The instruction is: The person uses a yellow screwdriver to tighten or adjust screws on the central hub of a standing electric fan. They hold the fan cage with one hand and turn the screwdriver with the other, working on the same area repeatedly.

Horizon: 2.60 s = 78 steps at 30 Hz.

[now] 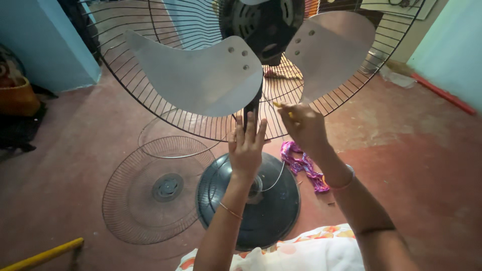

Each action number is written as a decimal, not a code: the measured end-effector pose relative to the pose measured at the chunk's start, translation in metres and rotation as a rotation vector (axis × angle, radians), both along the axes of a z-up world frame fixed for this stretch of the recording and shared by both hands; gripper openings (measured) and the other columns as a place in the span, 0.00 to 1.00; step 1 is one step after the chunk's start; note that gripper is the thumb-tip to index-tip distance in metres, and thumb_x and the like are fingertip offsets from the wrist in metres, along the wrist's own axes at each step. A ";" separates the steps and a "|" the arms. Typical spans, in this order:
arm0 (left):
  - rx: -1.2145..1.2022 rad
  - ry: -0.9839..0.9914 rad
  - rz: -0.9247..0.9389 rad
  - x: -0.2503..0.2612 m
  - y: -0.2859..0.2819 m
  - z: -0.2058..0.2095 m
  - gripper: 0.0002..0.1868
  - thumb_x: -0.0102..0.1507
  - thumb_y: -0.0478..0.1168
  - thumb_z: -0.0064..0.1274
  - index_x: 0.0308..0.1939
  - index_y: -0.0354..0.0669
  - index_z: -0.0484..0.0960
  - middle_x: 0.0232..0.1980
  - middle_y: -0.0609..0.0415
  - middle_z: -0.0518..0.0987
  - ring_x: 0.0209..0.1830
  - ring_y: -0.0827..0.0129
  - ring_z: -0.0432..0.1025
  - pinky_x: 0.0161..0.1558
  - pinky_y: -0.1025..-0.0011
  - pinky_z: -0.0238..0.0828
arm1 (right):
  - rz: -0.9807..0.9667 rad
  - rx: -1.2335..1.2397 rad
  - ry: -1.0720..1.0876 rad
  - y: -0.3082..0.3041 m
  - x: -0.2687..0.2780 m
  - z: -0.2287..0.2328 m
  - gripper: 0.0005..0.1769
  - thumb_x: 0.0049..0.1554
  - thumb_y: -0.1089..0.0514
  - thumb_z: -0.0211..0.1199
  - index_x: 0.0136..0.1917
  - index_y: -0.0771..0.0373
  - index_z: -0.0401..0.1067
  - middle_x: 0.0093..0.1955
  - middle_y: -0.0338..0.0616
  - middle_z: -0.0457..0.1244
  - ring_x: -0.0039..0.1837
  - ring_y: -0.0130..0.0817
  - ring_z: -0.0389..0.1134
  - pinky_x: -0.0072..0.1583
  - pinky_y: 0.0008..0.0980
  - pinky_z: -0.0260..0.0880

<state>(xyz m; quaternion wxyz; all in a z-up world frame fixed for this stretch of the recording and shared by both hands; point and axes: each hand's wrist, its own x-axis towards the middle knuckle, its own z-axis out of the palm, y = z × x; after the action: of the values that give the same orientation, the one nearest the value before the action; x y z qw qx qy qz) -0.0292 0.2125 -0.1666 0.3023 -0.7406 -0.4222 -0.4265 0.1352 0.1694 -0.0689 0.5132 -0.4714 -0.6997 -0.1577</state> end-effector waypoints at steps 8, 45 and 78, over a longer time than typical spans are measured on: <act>-0.007 0.024 0.022 0.004 0.001 -0.003 0.26 0.73 0.57 0.43 0.74 0.59 0.71 0.77 0.49 0.68 0.77 0.50 0.62 0.67 0.58 0.57 | -0.022 -0.049 -0.133 0.018 -0.011 0.008 0.09 0.63 0.54 0.68 0.51 0.61 0.80 0.37 0.46 0.67 0.36 0.39 0.70 0.37 0.35 0.69; 0.084 0.057 -0.181 -0.060 0.045 -0.015 0.29 0.69 0.65 0.45 0.73 0.70 0.74 0.77 0.57 0.69 0.78 0.59 0.61 0.73 0.59 0.47 | -0.277 0.035 -0.843 0.002 -0.070 0.030 0.24 0.58 0.56 0.62 0.67 0.62 0.73 0.37 0.43 0.62 0.36 0.36 0.69 0.36 0.33 0.68; 0.018 -0.027 -0.289 -0.064 0.030 -0.007 0.27 0.67 0.60 0.46 0.67 0.62 0.81 0.75 0.53 0.68 0.76 0.55 0.62 0.68 0.58 0.53 | -0.496 0.068 -1.127 -0.028 -0.078 0.034 0.22 0.56 0.54 0.62 0.58 0.71 0.75 0.36 0.41 0.65 0.36 0.31 0.67 0.37 0.29 0.64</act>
<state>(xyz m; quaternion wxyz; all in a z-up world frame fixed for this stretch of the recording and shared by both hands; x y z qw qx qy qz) -0.0933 0.2425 -0.1739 0.2386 -0.7851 -0.3115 -0.4791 0.0575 0.1416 -0.0351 0.0271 -0.4475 -0.7274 -0.5196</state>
